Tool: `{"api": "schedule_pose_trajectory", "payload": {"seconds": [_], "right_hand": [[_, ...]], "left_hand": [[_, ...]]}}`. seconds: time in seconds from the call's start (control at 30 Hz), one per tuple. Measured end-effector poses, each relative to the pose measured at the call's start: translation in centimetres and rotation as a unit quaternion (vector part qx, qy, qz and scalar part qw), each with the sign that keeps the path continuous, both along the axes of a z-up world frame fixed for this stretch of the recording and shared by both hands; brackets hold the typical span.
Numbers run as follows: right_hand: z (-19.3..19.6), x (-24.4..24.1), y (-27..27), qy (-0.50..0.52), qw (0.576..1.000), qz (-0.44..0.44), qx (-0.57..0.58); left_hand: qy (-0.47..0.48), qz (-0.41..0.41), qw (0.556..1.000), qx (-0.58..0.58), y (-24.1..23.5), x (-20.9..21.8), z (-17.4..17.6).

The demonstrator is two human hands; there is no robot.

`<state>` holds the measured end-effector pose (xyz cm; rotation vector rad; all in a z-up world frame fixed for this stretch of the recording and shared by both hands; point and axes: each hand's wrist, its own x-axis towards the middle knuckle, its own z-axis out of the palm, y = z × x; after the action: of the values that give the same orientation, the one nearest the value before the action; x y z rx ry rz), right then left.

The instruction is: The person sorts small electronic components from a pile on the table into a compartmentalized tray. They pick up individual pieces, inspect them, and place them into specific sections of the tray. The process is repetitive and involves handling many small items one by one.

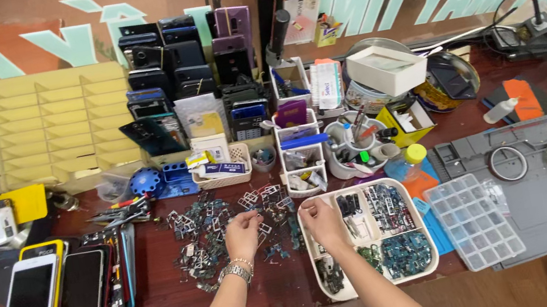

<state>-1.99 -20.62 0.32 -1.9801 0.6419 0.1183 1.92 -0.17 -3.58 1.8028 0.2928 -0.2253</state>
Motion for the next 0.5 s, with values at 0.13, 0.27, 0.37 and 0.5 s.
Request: {"api": "schedule_pose_trajectory", "payload": {"seconds": [0.13,0.27,0.37,0.5], "right_hand": [[-1.6,0.1,3.3,-0.028,0.996,0.086,0.008],[-1.7,0.4,7.9,-0.048,0.974,0.220,-0.014],[-0.3,0.1,10.8,-0.039,0.966,0.252,-0.038],[2.8,-0.7,13.6,-0.029,0.962,0.239,-0.129]], "left_hand": [[-0.001,0.052,0.994,0.094,5.1,0.0,0.8],[0.002,0.059,0.987,0.147,8.4,-0.4,1.4],[0.021,0.060,0.986,0.157,10.2,-0.9,1.6],[0.042,0.044,0.987,0.147,11.3,-1.4,1.5]]}}
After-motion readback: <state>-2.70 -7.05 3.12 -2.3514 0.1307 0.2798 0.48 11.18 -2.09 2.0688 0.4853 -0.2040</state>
